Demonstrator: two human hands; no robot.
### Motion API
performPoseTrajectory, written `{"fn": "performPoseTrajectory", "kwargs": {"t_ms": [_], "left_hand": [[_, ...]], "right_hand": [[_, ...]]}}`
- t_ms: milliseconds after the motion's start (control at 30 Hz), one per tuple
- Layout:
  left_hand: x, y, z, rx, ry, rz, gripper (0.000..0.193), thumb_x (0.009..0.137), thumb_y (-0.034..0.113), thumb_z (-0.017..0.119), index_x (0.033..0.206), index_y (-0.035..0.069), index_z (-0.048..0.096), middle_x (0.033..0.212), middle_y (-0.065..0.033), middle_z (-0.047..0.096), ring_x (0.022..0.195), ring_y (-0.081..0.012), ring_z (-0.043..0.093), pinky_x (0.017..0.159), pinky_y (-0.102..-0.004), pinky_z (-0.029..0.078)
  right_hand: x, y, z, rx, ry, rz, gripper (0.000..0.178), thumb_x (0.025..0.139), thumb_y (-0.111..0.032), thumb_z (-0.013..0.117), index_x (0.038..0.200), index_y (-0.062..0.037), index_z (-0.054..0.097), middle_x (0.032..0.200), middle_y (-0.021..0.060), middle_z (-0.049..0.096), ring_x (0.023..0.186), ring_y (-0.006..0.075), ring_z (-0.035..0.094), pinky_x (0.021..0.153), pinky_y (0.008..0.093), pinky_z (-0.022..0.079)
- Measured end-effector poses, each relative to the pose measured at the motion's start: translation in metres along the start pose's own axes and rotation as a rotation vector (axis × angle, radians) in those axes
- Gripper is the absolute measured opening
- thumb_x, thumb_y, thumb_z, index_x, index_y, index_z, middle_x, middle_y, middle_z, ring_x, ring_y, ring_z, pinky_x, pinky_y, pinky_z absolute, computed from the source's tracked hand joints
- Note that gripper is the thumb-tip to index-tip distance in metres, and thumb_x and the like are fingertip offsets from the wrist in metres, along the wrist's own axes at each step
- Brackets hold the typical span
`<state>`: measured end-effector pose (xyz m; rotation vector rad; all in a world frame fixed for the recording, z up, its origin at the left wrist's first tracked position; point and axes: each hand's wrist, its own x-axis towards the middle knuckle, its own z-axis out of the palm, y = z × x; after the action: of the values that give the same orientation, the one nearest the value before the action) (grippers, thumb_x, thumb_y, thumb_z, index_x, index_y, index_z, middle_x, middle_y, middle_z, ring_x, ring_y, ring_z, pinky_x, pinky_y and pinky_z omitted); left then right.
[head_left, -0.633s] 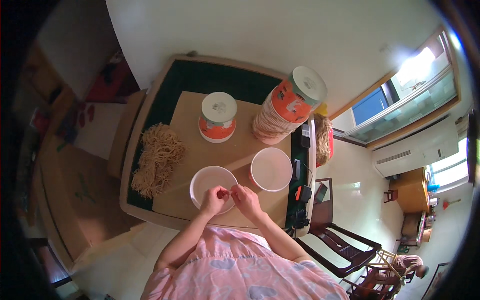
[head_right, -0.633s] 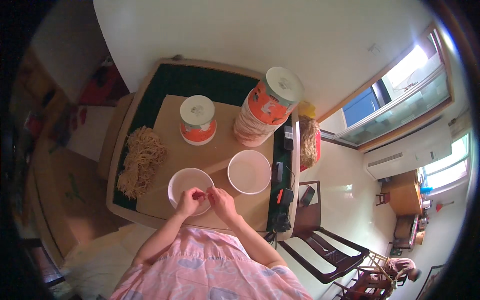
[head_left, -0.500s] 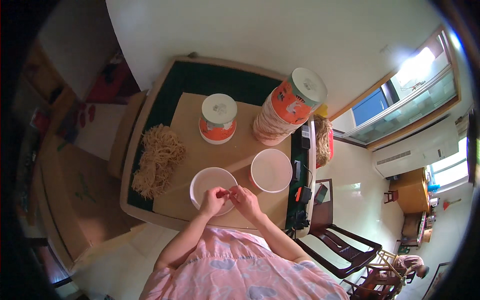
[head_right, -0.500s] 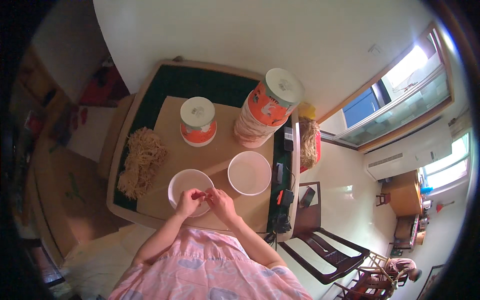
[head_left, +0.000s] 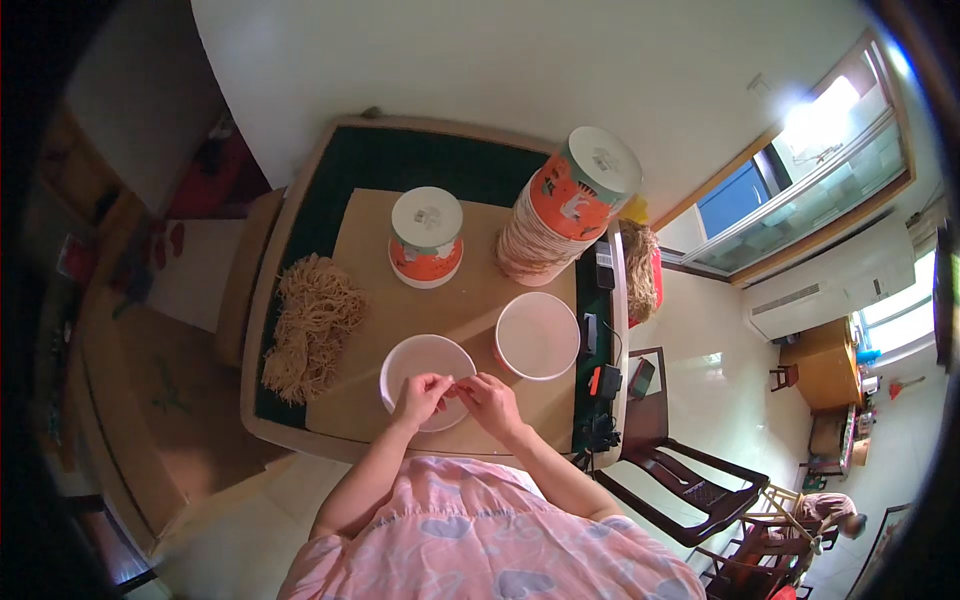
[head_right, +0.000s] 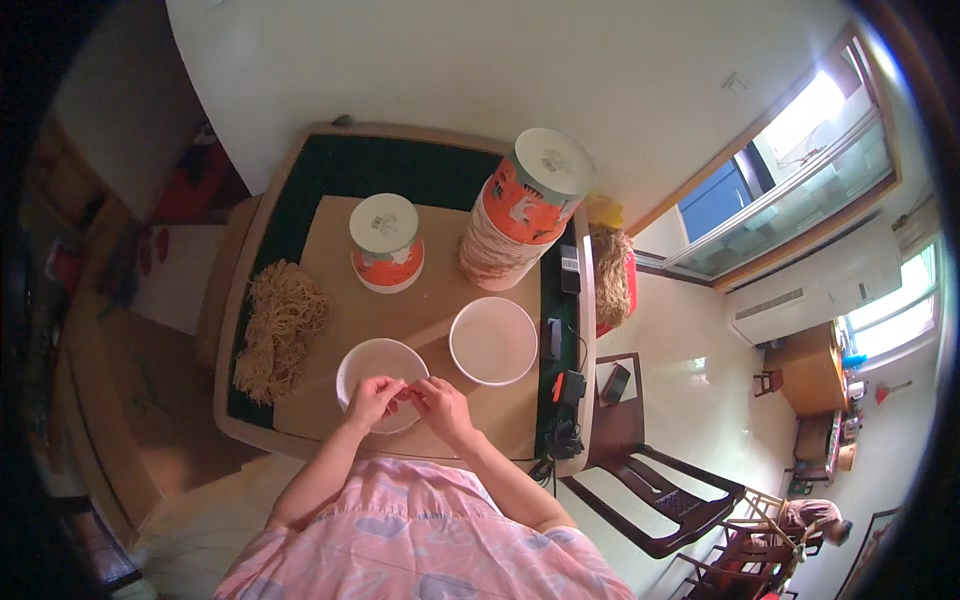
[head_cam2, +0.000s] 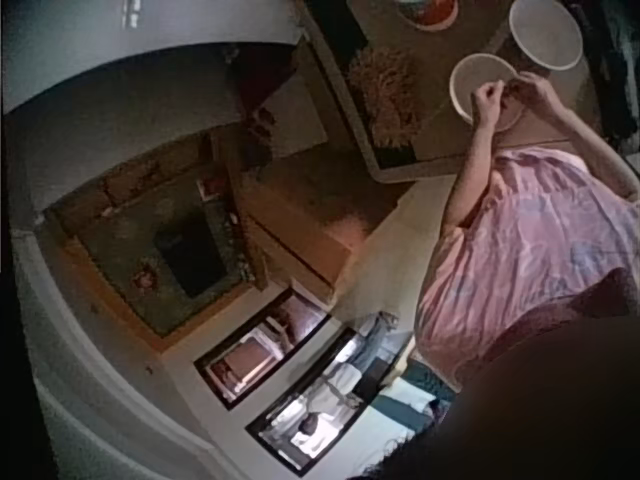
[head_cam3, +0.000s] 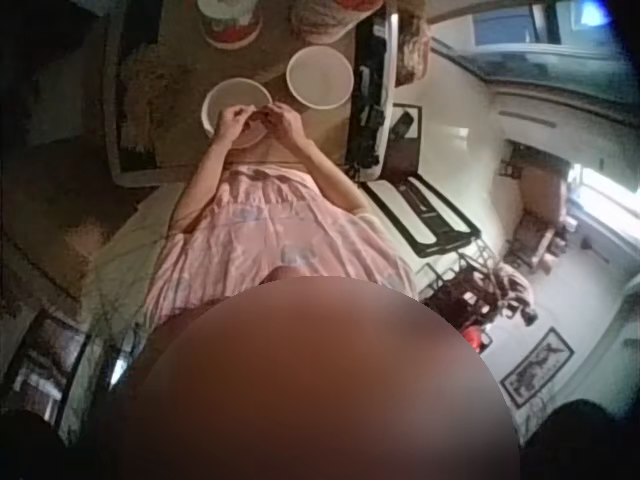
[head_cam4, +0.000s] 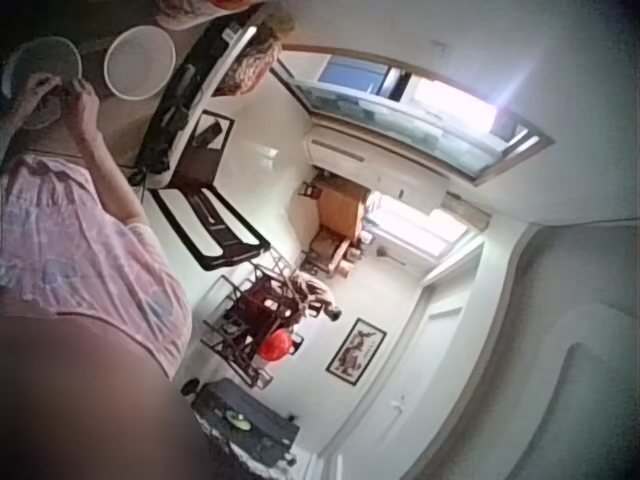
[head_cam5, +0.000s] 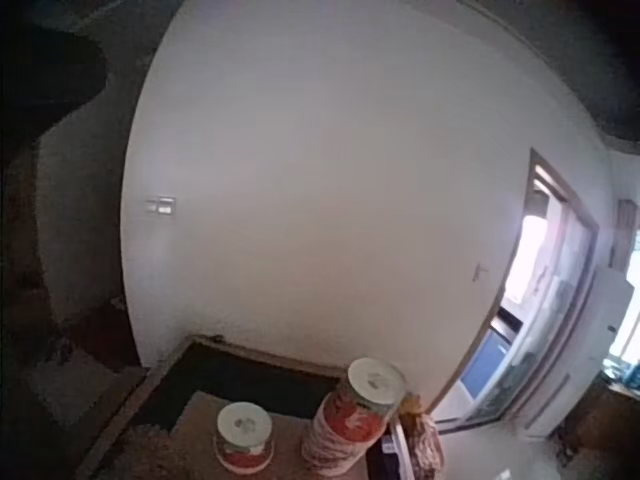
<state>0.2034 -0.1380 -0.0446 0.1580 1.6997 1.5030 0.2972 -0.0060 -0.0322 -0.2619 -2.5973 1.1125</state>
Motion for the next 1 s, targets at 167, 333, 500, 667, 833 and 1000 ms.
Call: {"fn": "performPoseTrajectory", "kwargs": {"t_ms": [167,333,500,667,833,1000], "left_hand": [[-0.002,-0.001,-0.002,0.042,-0.023,0.006,0.016,0.088,0.017,0.055,0.083,0.004,0.064,0.072,-0.0018,0.064,0.051,-0.005,0.053,0.041,-0.0186,0.038],[0.002,-0.015,-0.001,0.106,0.01,0.106,0.009,0.085,0.01,0.058,0.084,0.002,0.063,0.073,-0.0023,0.064,0.055,-0.0064,0.055,0.044,-0.0197,0.042],[0.007,-0.026,-0.001,0.375,0.069,0.382,0.01,0.083,0.008,0.059,0.086,-0.001,0.063,0.072,-0.0032,0.064,0.063,-0.0076,0.059,0.057,-0.0223,0.048],[0.005,-0.013,-0.002,0.23,0.084,0.204,0.01,0.083,0.008,0.06,0.082,-0.001,0.064,0.07,-0.0032,0.064,0.063,-0.0075,0.058,0.059,-0.0219,0.047],[0.006,-0.01,-0.001,0.204,0.067,0.119,0.01,0.082,0.008,0.061,0.08,-0.001,0.065,0.069,-0.0027,0.064,0.062,-0.0079,0.057,0.058,-0.0217,0.046],[0.006,-0.017,-0.001,0.298,0.075,0.336,0.007,0.079,0.007,0.063,0.079,0.0,0.065,0.07,-0.0047,0.065,0.064,-0.0083,0.059,0.059,-0.0227,0.047]], "right_hand": [[0.0,-0.002,-0.001,-0.018,0.007,0.038,0.007,0.078,-0.013,0.061,0.082,-0.0081,0.062,0.076,0.0084,0.06,0.073,0.0265,0.059,0.062,0.0364,0.049],[-0.002,0.002,0.002,-0.012,0.006,0.032,0.007,0.078,-0.013,0.061,0.082,-0.0076,0.062,0.077,0.0087,0.06,0.074,0.0269,0.06,0.062,0.0365,0.049],[-0.003,0.007,0.004,-0.012,-0.001,0.07,0.008,0.079,-0.014,0.06,0.084,-0.0072,0.062,0.08,0.0094,0.061,0.077,0.0274,0.06,0.064,0.0368,0.049],[-0.004,0.007,0.003,-0.027,-0.01,0.057,0.009,0.08,-0.014,0.06,0.084,-0.0074,0.062,0.08,0.0093,0.061,0.077,0.0274,0.06,0.064,0.0367,0.049],[-0.003,0.006,0.002,-0.028,-0.012,0.055,0.008,0.08,-0.014,0.06,0.084,-0.0078,0.062,0.081,0.0092,0.061,0.077,0.027,0.06,0.065,0.0368,0.049],[-0.004,0.009,0.004,-0.03,-0.01,0.04,0.007,0.078,-0.013,0.06,0.082,-0.0075,0.062,0.081,0.0087,0.06,0.079,0.0268,0.059,0.066,0.0362,0.049]]}}
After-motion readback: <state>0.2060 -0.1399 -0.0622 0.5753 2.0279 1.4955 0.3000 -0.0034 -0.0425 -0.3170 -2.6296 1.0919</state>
